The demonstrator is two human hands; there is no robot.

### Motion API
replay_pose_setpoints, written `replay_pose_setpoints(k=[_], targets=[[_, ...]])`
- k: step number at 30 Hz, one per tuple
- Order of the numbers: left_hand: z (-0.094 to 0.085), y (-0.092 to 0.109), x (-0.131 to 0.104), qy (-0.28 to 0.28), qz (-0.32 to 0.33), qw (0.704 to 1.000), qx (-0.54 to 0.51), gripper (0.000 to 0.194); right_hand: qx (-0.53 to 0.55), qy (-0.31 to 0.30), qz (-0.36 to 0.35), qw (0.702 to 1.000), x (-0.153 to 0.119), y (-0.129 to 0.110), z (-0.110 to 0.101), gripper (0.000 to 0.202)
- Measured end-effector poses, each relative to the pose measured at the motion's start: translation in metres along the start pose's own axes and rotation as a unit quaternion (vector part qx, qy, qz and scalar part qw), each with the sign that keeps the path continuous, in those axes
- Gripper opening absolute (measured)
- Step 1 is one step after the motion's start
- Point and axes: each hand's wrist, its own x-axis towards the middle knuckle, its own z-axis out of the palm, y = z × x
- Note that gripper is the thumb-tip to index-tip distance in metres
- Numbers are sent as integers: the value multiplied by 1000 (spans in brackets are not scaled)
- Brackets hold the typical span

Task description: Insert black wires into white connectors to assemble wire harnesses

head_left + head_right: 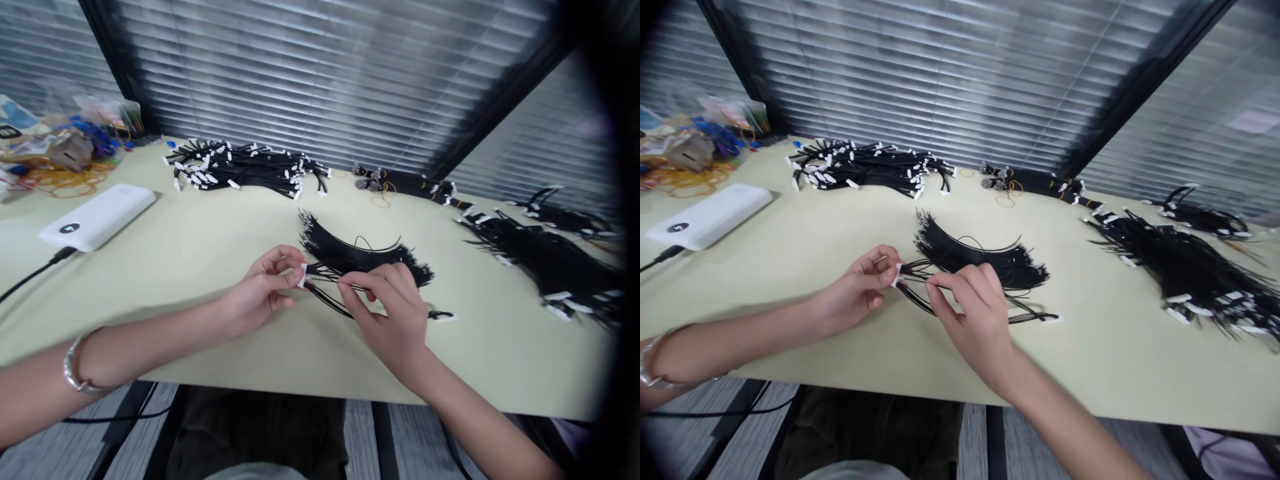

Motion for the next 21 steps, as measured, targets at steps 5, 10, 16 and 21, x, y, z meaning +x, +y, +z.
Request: replay_pose_setpoints(k=[5,10,16,21], targets=[[0,1,-1,-3,-1,1000,-3,19,-40,14,-29,999,-3,-2,0,17],[0,1,0,-15,2,1000,-5,18,-40,19,-33,998,-2,-3,-2,18],[-1,1,1,-19,0,1000,-5,18,-41,24,-28,998,-3,-3,-2,20],[-1,1,1,-14,-2,1000,-11,20,-42,21,-29,998,-3,-3,-2,21]])
